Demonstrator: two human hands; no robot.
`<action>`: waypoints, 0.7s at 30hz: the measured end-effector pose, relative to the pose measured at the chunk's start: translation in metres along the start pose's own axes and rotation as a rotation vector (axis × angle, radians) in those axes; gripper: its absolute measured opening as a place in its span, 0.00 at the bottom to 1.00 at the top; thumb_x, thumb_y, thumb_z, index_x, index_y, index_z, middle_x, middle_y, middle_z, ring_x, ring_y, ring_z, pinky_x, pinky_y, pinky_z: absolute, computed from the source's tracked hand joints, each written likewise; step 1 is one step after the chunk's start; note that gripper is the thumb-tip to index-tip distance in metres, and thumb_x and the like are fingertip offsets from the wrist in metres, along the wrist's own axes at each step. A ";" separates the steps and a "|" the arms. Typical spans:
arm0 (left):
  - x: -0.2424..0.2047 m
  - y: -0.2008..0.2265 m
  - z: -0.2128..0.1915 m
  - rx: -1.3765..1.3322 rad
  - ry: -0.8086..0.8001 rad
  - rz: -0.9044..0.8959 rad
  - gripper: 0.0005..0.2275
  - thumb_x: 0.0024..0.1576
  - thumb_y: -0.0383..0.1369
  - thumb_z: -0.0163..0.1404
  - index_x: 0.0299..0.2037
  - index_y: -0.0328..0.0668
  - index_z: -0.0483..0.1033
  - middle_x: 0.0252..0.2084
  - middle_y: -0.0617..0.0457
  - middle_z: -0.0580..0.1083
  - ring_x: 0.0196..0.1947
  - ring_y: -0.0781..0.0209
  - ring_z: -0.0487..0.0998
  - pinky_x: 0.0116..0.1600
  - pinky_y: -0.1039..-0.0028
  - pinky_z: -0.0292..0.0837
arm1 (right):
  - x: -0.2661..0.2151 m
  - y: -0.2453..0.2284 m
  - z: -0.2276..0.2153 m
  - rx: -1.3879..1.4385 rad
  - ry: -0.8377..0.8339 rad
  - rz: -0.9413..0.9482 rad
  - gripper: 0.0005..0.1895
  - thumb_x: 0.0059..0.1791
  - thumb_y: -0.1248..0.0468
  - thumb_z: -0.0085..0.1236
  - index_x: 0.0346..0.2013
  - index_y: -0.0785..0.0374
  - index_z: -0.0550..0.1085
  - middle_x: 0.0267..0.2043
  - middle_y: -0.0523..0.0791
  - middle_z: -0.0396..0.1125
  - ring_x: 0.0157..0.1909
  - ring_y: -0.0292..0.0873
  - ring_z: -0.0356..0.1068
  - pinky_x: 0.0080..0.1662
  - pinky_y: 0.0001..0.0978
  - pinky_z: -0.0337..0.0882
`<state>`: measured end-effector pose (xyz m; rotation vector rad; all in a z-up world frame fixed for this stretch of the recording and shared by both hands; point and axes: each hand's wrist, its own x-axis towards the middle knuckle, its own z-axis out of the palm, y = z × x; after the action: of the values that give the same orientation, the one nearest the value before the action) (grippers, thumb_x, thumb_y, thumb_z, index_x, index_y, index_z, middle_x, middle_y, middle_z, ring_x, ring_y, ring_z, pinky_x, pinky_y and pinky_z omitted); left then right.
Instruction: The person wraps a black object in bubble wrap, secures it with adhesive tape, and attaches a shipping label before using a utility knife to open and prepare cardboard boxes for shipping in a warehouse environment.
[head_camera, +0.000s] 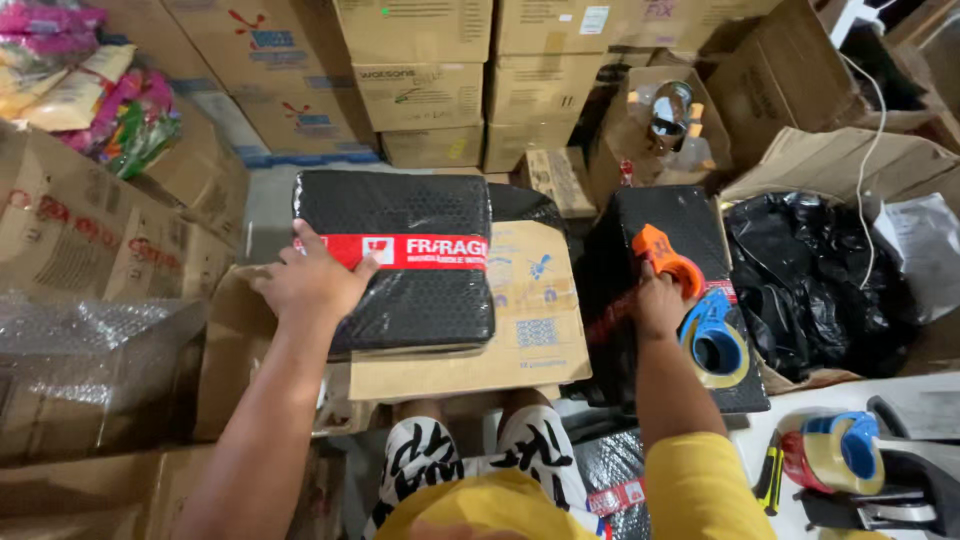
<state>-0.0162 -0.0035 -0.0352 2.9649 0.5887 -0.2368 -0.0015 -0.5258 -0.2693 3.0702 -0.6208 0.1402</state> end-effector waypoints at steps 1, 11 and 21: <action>-0.008 0.002 -0.001 -0.015 -0.060 -0.004 0.54 0.49 0.69 0.48 0.76 0.40 0.41 0.69 0.35 0.61 0.65 0.32 0.64 0.65 0.36 0.55 | 0.000 -0.001 -0.009 -0.004 -0.007 -0.010 0.23 0.57 0.55 0.42 0.68 0.38 0.69 0.57 0.50 0.70 0.60 0.56 0.68 0.64 0.76 0.54; -0.088 0.010 0.024 -0.250 0.033 0.061 0.52 0.48 0.65 0.53 0.74 0.34 0.48 0.58 0.35 0.69 0.52 0.39 0.75 0.52 0.49 0.71 | -0.132 -0.199 -0.189 0.431 0.199 -1.118 0.47 0.46 0.41 0.57 0.72 0.67 0.61 0.76 0.57 0.50 0.78 0.63 0.46 0.70 0.63 0.51; -0.084 -0.003 0.050 -0.399 0.153 0.078 0.46 0.54 0.65 0.47 0.74 0.40 0.49 0.59 0.33 0.68 0.55 0.38 0.74 0.58 0.37 0.64 | -0.182 -0.277 -0.305 0.110 0.032 -0.917 0.37 0.47 0.42 0.59 0.62 0.64 0.69 0.66 0.56 0.63 0.70 0.58 0.57 0.59 0.69 0.51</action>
<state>-0.1009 -0.0387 -0.0695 2.6231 0.4694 0.1055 -0.0876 -0.1932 0.0211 3.0790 0.8248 0.2049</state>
